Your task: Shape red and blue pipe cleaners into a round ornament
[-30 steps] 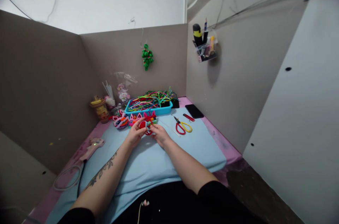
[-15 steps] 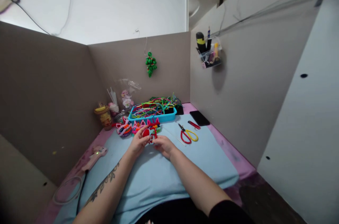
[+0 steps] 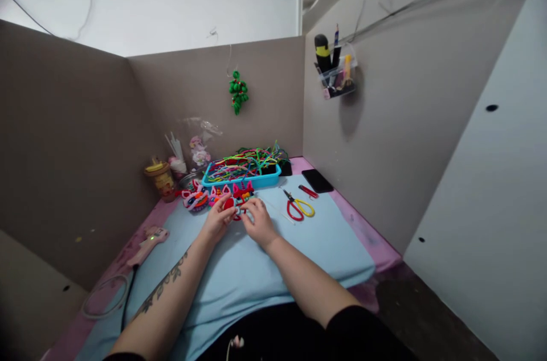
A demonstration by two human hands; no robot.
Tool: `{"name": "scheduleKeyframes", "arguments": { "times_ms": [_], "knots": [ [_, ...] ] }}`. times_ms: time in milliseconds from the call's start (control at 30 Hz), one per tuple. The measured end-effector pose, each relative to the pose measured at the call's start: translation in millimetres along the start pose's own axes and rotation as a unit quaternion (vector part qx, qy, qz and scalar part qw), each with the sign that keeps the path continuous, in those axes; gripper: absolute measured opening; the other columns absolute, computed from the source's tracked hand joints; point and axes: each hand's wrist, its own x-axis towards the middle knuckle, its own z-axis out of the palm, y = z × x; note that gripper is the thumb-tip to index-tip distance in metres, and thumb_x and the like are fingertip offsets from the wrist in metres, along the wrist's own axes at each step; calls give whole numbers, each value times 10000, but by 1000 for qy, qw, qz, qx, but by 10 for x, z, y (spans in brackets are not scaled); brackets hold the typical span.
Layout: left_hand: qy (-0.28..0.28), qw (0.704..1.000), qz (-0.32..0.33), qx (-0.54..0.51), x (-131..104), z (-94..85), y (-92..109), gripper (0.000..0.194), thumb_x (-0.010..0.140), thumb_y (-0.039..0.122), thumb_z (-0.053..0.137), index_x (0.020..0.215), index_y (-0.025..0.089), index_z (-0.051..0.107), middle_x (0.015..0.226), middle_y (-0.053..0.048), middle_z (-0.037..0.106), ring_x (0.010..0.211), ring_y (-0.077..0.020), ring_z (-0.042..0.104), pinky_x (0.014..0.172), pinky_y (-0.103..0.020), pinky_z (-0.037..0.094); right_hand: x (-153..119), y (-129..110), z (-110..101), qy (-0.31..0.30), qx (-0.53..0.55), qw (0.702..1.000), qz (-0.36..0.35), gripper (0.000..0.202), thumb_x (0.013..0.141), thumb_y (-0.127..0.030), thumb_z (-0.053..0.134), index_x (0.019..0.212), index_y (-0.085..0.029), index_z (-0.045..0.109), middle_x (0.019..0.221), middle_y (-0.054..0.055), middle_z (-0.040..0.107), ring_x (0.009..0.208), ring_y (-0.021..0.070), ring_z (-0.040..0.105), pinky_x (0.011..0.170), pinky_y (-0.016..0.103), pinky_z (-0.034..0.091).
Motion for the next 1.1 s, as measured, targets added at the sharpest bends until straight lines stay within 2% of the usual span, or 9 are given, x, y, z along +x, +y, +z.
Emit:
{"name": "scheduleKeyframes", "arguments": {
  "times_ms": [167,333,567,700,933,1033,1100],
  "knots": [
    [-3,1000,9,14,-45,67,9,715,498,177,815,1160,166,545,731,21,624,634,-104,603,655,-237,478,-10,81,41,22,20,994,106,187,769,-270,543,944,-206,523,886,33,575,844,181,555,698,298,450],
    [-14,999,19,38,-42,68,-11,697,521,179,802,1165,155,536,764,7,628,635,-103,593,627,-230,463,-2,58,49,-34,43,995,88,109,767,-215,495,845,-201,570,860,19,609,812,161,564,691,273,433],
    [-25,999,14,31,-27,52,-36,718,513,190,804,1173,145,523,749,0,627,628,-107,586,602,-220,441,15,-9,50,-46,133,977,163,192,675,-240,607,856,-184,577,832,17,632,794,167,580,681,277,443],
    [-28,999,11,24,-24,61,-73,694,534,179,792,1170,141,516,728,3,621,628,-106,581,594,-216,439,14,-26,56,-28,107,982,153,200,648,-234,642,831,-191,572,813,-1,626,768,156,571,695,277,439],
    [-28,1000,6,13,-29,86,-116,665,537,164,789,1151,147,533,703,28,597,589,-85,552,604,-219,441,-8,-10,60,-2,48,991,124,95,761,-292,561,773,-197,560,735,-11,565,689,138,528,657,261,426],
    [-30,999,3,18,-22,80,-117,675,543,171,791,1164,148,528,713,21,607,601,-96,565,611,-227,444,-10,12,48,19,26,994,100,90,767,-292,563,759,-204,580,846,25,551,804,164,543,674,268,442],
    [-23,1000,4,17,-4,62,-120,684,541,171,794,1168,151,521,720,15,618,619,-107,580,627,-237,454,-10,15,30,52,-4,995,80,84,748,-291,604,737,-208,603,957,55,531,927,192,535,771,308,448]
  ]
}}
